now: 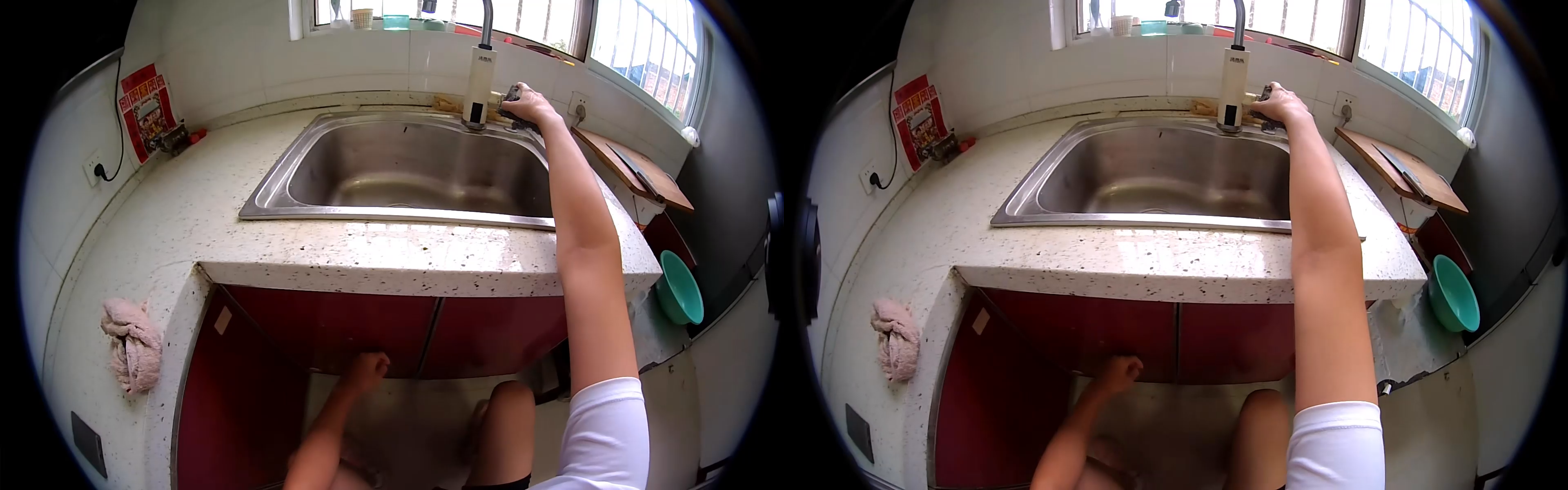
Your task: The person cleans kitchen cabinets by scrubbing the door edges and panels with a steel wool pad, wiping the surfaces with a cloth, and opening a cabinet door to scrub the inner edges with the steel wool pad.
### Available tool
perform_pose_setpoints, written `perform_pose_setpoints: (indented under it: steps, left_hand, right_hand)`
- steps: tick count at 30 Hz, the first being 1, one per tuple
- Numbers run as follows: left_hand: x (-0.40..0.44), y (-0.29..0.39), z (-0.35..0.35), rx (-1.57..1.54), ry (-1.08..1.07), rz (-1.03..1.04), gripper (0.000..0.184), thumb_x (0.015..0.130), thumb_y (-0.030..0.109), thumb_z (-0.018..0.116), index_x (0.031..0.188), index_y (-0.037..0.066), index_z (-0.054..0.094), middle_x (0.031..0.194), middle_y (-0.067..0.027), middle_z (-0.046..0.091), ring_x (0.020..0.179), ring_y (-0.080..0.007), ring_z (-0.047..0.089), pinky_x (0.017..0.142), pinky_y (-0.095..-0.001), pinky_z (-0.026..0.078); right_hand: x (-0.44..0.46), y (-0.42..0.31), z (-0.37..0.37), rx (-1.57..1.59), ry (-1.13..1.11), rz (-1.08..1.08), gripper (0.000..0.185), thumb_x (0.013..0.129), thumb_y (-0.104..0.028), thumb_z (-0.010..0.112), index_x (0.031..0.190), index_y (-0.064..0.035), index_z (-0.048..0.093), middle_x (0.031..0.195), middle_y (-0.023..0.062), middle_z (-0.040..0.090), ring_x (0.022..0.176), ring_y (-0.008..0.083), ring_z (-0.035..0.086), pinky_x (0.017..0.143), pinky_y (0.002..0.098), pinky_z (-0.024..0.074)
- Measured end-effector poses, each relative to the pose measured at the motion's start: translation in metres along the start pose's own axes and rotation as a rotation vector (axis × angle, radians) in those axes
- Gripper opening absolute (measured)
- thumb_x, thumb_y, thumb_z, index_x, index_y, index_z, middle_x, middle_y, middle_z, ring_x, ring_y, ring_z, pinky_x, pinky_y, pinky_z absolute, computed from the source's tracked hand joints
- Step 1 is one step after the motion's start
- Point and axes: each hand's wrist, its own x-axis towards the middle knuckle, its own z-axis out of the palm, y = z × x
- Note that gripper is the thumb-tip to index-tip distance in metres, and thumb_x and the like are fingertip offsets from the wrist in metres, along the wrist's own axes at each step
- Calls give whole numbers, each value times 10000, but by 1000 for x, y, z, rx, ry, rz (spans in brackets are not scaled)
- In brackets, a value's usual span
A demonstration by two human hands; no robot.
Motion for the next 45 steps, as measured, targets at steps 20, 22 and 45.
perform_pose_setpoints:
  steps: [20, 22, 45]
  left_hand:
    - [-18, 104, 7, 31, -287, 147, 224, 890, 166, 563, 1049, 43, 662, 972, -158, 696, 897, -306, 674, 797, -403, 525]
    - [-30, 127, 7, 77, -326, 126, 237, 895, 172, 556, 1064, 41, 658, 991, -154, 694, 912, -303, 669, 811, -406, 520]
    - [-44, 180, 65, 189, -774, 139, 330, 930, 229, 544, 1206, 52, 583, 1106, -144, 657, 1018, -286, 625, 869, -379, 494]
  right_hand:
    - [-368, 32, -73, 638, 741, -709, 451, 878, -97, 707, 1255, -22, 470, 1149, 105, 573, 1005, 139, 580, 856, 265, 486]
    - [-405, 72, -32, 795, 932, -540, 505, 900, -62, 665, 1317, -13, 385, 1205, 123, 503, 1007, 156, 574, 870, 268, 482]
    - [-393, 116, 100, 431, 907, -206, 273, 764, -114, 775, 974, -22, 625, 913, 122, 637, 846, 285, 618, 744, 401, 491]
